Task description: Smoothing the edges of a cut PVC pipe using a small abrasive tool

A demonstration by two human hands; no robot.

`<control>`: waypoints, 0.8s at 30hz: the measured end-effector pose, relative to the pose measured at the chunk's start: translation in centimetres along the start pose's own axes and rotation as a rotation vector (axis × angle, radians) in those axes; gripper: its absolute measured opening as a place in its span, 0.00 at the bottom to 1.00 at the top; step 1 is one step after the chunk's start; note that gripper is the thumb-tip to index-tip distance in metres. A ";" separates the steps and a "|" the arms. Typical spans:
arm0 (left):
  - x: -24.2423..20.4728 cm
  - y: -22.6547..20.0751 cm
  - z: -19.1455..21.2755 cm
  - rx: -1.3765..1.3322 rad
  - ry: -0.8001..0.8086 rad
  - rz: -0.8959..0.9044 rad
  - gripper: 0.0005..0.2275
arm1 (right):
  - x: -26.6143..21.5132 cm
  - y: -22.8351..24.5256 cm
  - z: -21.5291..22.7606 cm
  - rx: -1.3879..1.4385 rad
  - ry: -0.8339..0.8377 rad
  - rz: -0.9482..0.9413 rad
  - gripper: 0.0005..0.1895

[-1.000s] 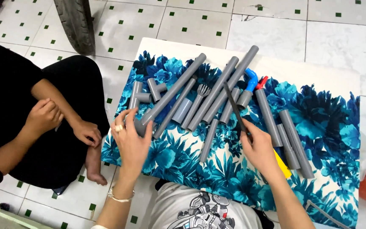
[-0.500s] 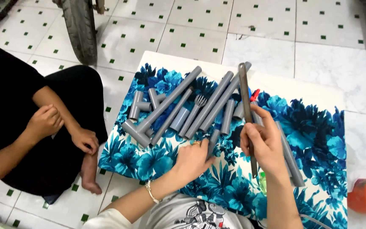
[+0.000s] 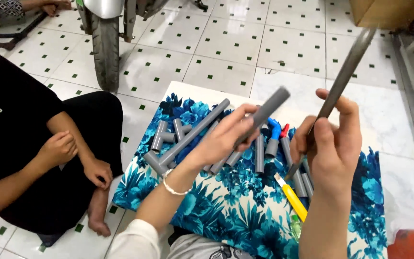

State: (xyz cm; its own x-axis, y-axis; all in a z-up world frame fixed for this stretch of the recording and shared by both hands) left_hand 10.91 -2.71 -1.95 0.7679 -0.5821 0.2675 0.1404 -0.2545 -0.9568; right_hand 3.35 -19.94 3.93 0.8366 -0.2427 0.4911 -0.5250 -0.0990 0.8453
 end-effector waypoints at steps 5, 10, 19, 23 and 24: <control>1.0 -3.3 -1.7 -0.267 -0.102 -0.158 0.23 | -1.5 0.3 -1.0 -0.212 -0.062 0.047 0.14; -0.5 -4.0 -3.3 -0.500 -0.057 -0.209 0.17 | -2.6 -0.8 -0.7 -0.299 0.003 0.174 0.25; -2.7 -5.1 -3.1 -0.378 -0.204 -0.340 0.17 | -4.6 -0.7 -1.6 -0.359 0.017 0.126 0.24; -3.3 -5.3 -3.7 -0.233 -0.223 -0.368 0.18 | -5.6 -0.8 -2.3 -0.469 0.011 0.163 0.33; -3.4 -5.0 -3.8 -0.244 -0.223 -0.346 0.20 | -5.9 -0.9 -2.5 -0.503 0.026 0.215 0.35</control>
State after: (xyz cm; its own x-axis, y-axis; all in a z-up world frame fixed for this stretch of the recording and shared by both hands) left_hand 5.20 -2.38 2.34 0.8212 -0.2576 0.5092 0.2812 -0.5937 -0.7539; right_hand -0.73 -16.01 0.81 0.7258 -0.1822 0.6634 -0.5500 0.4256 0.7186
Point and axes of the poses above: each hand's wrist, its own x-axis towards the middle knuckle, its own z-axis out of the back of the hand, y = z × x, the point moved 5 cm from there along x, towards the middle knuckle, and after that the axes turned 9 degrees about -y, right-handed, at the moved point
